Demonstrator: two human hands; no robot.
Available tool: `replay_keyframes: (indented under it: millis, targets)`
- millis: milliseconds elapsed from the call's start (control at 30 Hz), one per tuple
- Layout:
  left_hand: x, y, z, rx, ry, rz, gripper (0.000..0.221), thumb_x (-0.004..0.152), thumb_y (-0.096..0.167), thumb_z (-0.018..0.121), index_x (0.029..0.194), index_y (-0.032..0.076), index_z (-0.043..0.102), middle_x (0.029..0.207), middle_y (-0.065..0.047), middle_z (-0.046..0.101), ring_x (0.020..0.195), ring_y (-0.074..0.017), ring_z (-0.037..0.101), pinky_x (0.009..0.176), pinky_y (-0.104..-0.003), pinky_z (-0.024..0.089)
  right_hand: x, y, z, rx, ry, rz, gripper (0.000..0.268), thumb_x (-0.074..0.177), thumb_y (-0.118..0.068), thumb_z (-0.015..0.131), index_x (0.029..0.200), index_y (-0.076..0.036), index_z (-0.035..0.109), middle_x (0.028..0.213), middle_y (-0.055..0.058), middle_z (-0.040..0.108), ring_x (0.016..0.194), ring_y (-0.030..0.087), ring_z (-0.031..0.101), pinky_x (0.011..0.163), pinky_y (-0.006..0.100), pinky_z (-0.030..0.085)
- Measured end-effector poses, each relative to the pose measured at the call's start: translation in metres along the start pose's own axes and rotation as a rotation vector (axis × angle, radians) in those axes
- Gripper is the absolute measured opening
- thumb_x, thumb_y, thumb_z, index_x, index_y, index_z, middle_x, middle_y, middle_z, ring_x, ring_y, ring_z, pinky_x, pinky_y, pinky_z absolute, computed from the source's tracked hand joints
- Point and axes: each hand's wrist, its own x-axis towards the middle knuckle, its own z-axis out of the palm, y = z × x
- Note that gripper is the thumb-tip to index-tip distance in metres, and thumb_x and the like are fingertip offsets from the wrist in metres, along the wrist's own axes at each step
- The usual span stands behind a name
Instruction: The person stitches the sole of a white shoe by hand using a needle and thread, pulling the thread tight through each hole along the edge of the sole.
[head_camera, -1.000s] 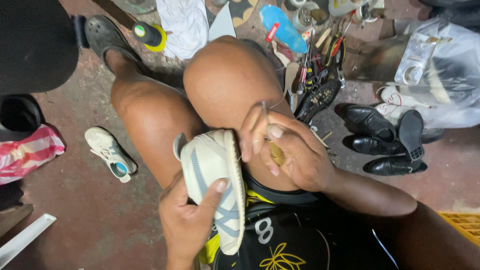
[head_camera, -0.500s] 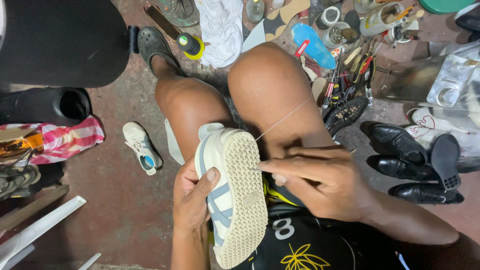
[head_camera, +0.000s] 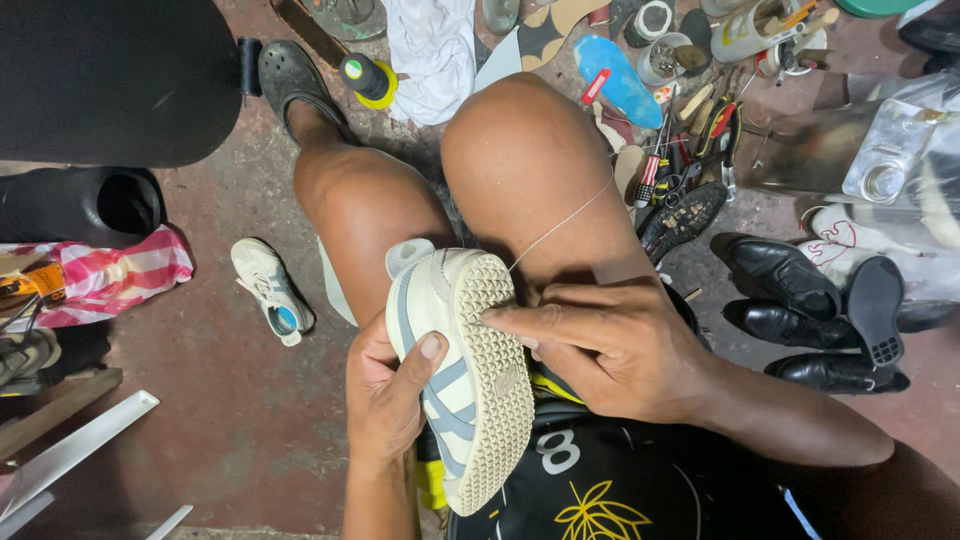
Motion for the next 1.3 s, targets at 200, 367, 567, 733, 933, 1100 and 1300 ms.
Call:
replay_keyframes:
  millis: [200, 367, 567, 733, 933, 1100, 1300]
  targets:
    - [0.000, 0.000, 0.007, 0.120, 0.034, 0.016, 0.033, 0.096, 0.010, 0.068, 0.125, -0.007, 0.067, 0.110, -0.011, 0.077, 0.097, -0.0141, 0.070, 0.090, -0.030, 0.056, -0.001, 0.001, -0.011, -0.097, -0.094, 0.045, 0.042, 0.087, -0.005, 0.069, 0.128, -0.012, 0.071, 0.091, 0.011, 0.075, 0.076, 0.026, 0.074, 0.069, 0.036, 0.060]
    - [0.000, 0.000, 0.013, 0.172, 0.064, 0.027, 0.032, 0.097, 0.009, 0.068, 0.125, -0.007, 0.067, 0.109, -0.010, 0.076, 0.096, -0.0125, 0.069, 0.089, -0.029, 0.055, 0.003, 0.006, -0.020, -0.126, -0.117, -0.037, 0.038, 0.092, -0.011, 0.071, 0.130, -0.013, 0.070, 0.110, 0.017, 0.075, 0.099, 0.031, 0.077, 0.082, 0.038, 0.061]
    - [0.002, 0.007, 0.025, 0.291, 0.096, 0.017, 0.030, 0.094, 0.008, 0.070, 0.122, -0.005, 0.069, 0.105, -0.008, 0.077, 0.093, -0.0111, 0.069, 0.085, -0.027, 0.056, 0.007, 0.009, -0.031, -0.109, -0.171, -0.012, 0.036, 0.092, -0.010, 0.066, 0.128, -0.013, 0.071, 0.107, 0.014, 0.077, 0.089, 0.029, 0.077, 0.074, 0.037, 0.062]
    - [0.005, 0.024, 0.036, 0.611, 0.081, 0.041, 0.021, 0.086, 0.008, 0.078, 0.105, -0.002, 0.077, 0.092, -0.007, 0.078, 0.080, -0.0108, 0.069, 0.074, -0.027, 0.056, 0.005, 0.015, -0.037, -0.169, -0.225, 0.016, 0.036, 0.088, -0.006, 0.064, 0.123, -0.012, 0.073, 0.105, 0.011, 0.078, 0.082, 0.028, 0.076, 0.068, 0.039, 0.061]
    - [0.008, 0.032, 0.047, 0.782, 0.078, 0.199, 0.022, 0.081, 0.010, 0.084, 0.099, 0.000, 0.077, 0.089, -0.008, 0.077, 0.077, -0.0136, 0.072, 0.072, -0.028, 0.056, 0.006, 0.024, -0.041, -0.247, -0.263, -0.069, 0.041, 0.079, -0.005, 0.066, 0.120, -0.011, 0.074, 0.109, 0.010, 0.078, 0.083, 0.026, 0.077, 0.066, 0.038, 0.061]
    - [0.013, 0.032, 0.044, 0.777, 0.078, 0.217, 0.023, 0.080, 0.009, 0.084, 0.101, 0.000, 0.077, 0.088, -0.009, 0.077, 0.076, -0.0154, 0.073, 0.073, -0.029, 0.056, 0.015, 0.029, -0.036, -0.331, -0.306, -0.129, 0.042, 0.080, -0.010, 0.069, 0.121, -0.013, 0.072, 0.106, 0.008, 0.076, 0.081, 0.026, 0.076, 0.063, 0.041, 0.058]
    - [0.017, 0.029, 0.039, 0.791, 0.074, 0.265, 0.023, 0.078, 0.009, 0.086, 0.097, 0.001, 0.077, 0.088, -0.010, 0.078, 0.075, -0.0192, 0.075, 0.072, -0.029, 0.057, 0.029, 0.017, -0.033, -0.430, -0.406, -0.141, 0.036, 0.080, -0.012, 0.067, 0.115, -0.003, 0.068, 0.091, 0.011, 0.073, 0.075, 0.025, 0.075, 0.056, 0.040, 0.056]
